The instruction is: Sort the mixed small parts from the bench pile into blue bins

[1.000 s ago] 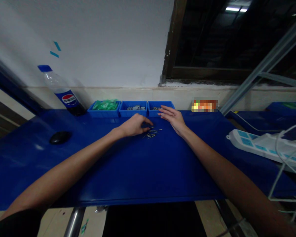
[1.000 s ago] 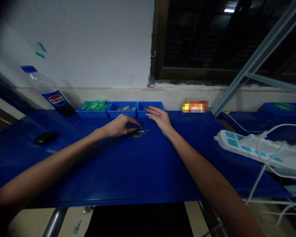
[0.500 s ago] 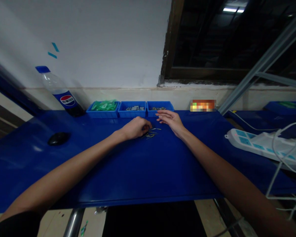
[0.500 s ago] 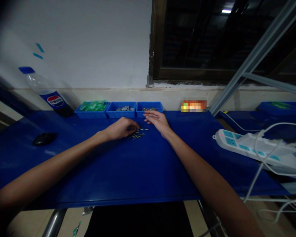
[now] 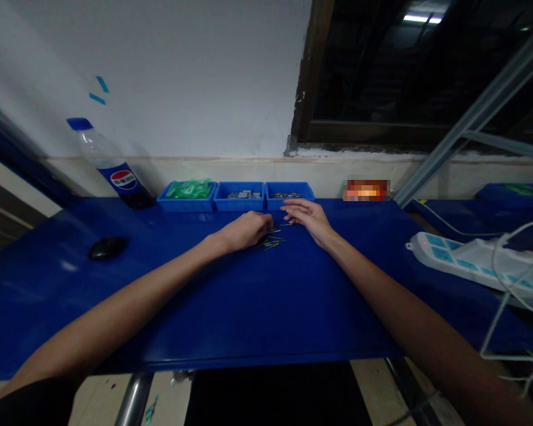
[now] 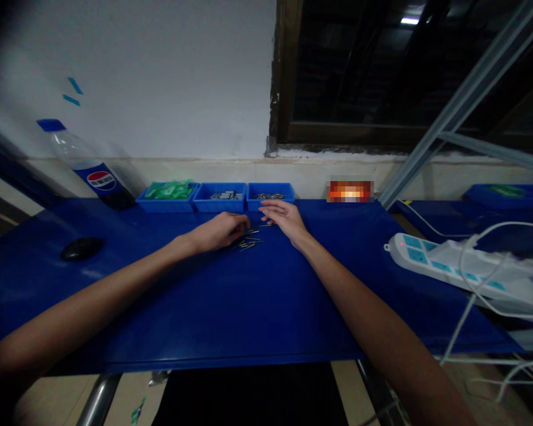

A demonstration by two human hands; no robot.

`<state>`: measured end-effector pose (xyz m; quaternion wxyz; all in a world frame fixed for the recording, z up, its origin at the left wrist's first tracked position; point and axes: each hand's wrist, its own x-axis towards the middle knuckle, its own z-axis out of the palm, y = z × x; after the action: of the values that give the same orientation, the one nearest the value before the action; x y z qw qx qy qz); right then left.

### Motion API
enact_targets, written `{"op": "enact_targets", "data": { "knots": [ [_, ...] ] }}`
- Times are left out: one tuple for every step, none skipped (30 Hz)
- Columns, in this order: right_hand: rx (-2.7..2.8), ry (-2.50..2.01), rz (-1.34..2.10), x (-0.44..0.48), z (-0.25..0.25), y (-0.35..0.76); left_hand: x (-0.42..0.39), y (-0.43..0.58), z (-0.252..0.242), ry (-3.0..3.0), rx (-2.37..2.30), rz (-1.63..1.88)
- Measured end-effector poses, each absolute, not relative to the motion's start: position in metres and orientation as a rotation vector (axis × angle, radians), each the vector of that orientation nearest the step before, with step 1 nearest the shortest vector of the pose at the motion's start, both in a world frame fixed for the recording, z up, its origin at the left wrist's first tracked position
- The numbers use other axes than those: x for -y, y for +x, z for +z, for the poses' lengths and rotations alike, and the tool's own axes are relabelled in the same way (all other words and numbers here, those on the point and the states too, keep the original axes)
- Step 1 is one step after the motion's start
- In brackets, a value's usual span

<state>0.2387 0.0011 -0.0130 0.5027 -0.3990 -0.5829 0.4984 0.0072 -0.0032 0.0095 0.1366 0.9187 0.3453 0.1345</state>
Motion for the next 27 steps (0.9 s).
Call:
{"op": "enact_targets", "data": {
  "knots": [
    [1.404,-0.958,1.208,-0.0011,-0.0130,0.2388,0.0021,0.0067,0.0094,2.655,-1.006,0.378],
    [1.402,-0.956,1.210,-0.0011,-0.0129,0.2388,0.0013,0.0063,0.0093,2.655,-1.011,0.372],
    [1.401,-0.957,1.210,-0.0011,-0.0129,0.2388,0.0008,0.0059,0.0092,2.657,-1.013,0.370],
    [1.401,-0.960,1.209,-0.0011,-0.0129,0.2387,0.0008,0.0056,0.0092,2.662,-1.015,0.373],
    [1.401,-0.964,1.208,-0.0012,-0.0130,0.2385,0.0012,0.0056,0.0093,2.670,-1.018,0.379],
    [1.399,-0.966,1.208,-0.0013,-0.0130,0.2383,0.0022,0.0058,0.0096,2.681,-1.021,0.390],
    [1.397,-0.968,1.209,-0.0015,-0.0131,0.2381,0.0034,0.0061,0.0099,2.696,-1.022,0.405],
    [1.395,-0.968,1.208,-0.0017,-0.0131,0.2380,0.0048,0.0066,0.0103,2.713,-1.021,0.421],
    [1.395,-0.969,1.207,-0.0018,-0.0132,0.2380,0.0063,0.0072,0.0108,2.733,-1.016,0.435],
    [1.398,-0.970,1.204,-0.0019,-0.0132,0.2380,0.0075,0.0077,0.0112,2.753,-1.007,0.439],
    [1.401,-0.972,1.201,-0.0020,-0.0131,0.2380,0.0085,0.0081,0.0114,2.769,-0.994,0.432],
    [1.404,-0.973,1.200,-0.0019,-0.0130,0.2381,0.0090,0.0085,0.0115,2.779,-0.980,0.415],
    [1.406,-0.973,1.199,-0.0019,-0.0128,0.2381,0.0092,0.0087,0.0113,2.785,-0.967,0.398],
    [1.406,-0.973,1.200,-0.0017,-0.0126,0.2381,0.0090,0.0087,0.0109,2.787,-0.956,0.384],
    [1.407,-0.973,1.203,-0.0014,-0.0123,0.2381,0.0086,0.0087,0.0102,2.785,-0.945,0.380],
    [1.409,-0.976,1.205,-0.0010,-0.0120,0.2380,0.0080,0.0087,0.0094,2.779,-0.934,0.386],
    [1.412,-0.980,1.206,-0.0006,-0.0116,0.2378,0.0074,0.0087,0.0084,2.773,-0.924,0.401],
    [1.416,-0.985,1.206,-0.0001,-0.0112,0.2376,0.0070,0.0088,0.0073,2.767,-0.916,0.419],
    [1.419,-0.991,1.205,0.0004,-0.0109,0.2373,0.0067,0.0090,0.0063,2.760,-0.912,0.434],
    [1.421,-0.996,1.203,0.0008,-0.0106,0.2371,0.0065,0.0092,0.0055,2.752,-0.913,0.444],
    [1.420,-0.999,1.202,0.0012,-0.0103,0.2370,0.0066,0.0094,0.0049,2.744,-0.918,0.451],
    [1.419,-1.002,1.203,0.0014,-0.0103,0.2369,0.0068,0.0096,0.0046,2.737,-0.924,0.452],
    [1.419,-1.003,1.203,0.0014,-0.0104,0.2370,0.0069,0.0096,0.0048,2.730,-0.933,0.450],
    [1.419,-1.002,1.205,0.0013,-0.0106,0.2372,0.0070,0.0094,0.0053,2.724,-0.943,0.447],
    [1.420,-0.999,1.207,0.0011,-0.0111,0.2375,0.0070,0.0090,0.0062,2.718,-0.956,0.449],
    [1.422,-0.994,1.209,0.0007,-0.0116,0.2379,0.0068,0.0084,0.0073,2.713,-0.967,0.458],
    [1.424,-0.992,1.209,0.0002,-0.0122,0.2383,0.0063,0.0077,0.0088,2.707,-0.975,0.476]
  ]
}}
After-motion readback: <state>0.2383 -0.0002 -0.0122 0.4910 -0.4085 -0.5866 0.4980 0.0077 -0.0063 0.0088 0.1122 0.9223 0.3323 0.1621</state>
